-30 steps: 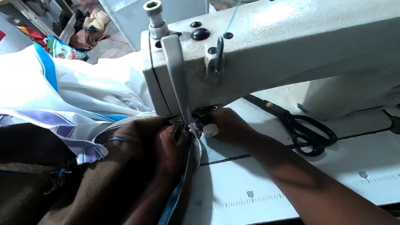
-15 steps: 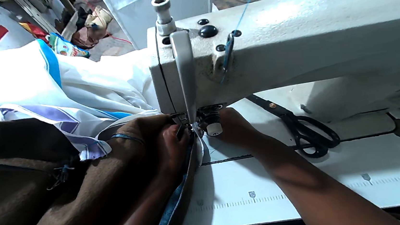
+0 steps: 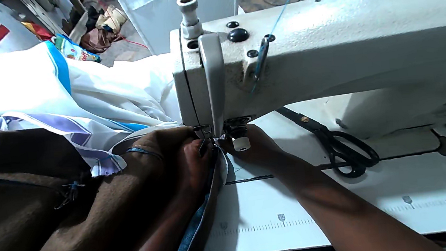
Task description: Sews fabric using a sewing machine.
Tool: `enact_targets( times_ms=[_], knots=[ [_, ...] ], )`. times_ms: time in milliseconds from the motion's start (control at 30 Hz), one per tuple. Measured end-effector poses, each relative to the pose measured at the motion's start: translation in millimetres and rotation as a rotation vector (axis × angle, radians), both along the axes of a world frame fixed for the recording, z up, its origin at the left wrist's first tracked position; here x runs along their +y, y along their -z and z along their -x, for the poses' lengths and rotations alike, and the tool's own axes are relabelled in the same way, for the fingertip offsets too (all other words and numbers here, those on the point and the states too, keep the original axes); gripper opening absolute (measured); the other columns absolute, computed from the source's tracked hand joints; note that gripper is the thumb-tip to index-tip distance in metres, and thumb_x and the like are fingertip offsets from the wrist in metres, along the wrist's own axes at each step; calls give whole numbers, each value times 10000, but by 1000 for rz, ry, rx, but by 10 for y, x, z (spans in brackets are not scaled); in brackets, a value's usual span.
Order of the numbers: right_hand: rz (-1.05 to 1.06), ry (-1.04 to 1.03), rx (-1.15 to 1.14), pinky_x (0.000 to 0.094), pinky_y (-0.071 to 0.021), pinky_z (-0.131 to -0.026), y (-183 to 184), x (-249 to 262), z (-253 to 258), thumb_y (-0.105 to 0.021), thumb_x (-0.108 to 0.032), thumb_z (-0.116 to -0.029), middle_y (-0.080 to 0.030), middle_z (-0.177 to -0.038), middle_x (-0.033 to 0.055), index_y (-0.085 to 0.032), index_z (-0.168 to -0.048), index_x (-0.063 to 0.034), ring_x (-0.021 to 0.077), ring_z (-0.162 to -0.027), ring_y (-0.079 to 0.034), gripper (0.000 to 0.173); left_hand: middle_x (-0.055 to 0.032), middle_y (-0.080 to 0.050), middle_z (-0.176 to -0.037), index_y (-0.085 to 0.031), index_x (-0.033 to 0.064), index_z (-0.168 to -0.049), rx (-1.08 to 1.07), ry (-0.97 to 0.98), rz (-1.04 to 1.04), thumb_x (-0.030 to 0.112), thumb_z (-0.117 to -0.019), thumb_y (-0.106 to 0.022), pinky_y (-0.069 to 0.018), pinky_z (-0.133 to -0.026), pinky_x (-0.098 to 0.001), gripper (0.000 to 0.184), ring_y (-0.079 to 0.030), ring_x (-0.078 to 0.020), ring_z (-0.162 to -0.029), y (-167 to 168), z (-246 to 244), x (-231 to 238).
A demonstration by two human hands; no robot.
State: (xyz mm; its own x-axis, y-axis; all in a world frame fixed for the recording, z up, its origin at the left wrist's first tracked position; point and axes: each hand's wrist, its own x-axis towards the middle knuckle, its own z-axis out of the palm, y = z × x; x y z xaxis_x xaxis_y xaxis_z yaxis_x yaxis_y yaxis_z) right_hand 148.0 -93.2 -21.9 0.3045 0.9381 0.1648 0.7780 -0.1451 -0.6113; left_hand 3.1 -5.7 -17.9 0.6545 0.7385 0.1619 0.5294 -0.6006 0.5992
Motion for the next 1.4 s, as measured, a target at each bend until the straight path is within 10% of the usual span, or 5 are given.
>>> enact_targets(
  times_ms=[1100,1267,1400],
  knots=[
    [-170,53,27,468,-537,-693,35,8,-35,-674,-91,-913,-677,-813,186,-701,-902,45,304,-763,-674,139,-186,-723,-987,-727,-55,-1039,-201,55,-66,60,-966,-655,-551,-894,-439,154,-699,-266,-940,31,122,-57],
    [-261,363,462,292,-457,-688,10,31,-126,-581,-58,-970,-576,-755,28,-645,-873,12,76,-710,-537,135,-182,-701,-977,-698,-85,-1060,-335,36,-38,8,-964,-592,-537,-854,-326,171,-664,-185,-904,45,114,-77],
    [-552,291,1316,172,-570,-697,-29,-19,-131,-367,21,-1035,-620,-764,-77,-567,-938,-142,-5,-682,-621,276,-175,-695,-974,-681,-67,-1087,-329,52,-64,70,-961,-636,-550,-833,-363,191,-669,-209,-891,28,93,-119]
  ],
)
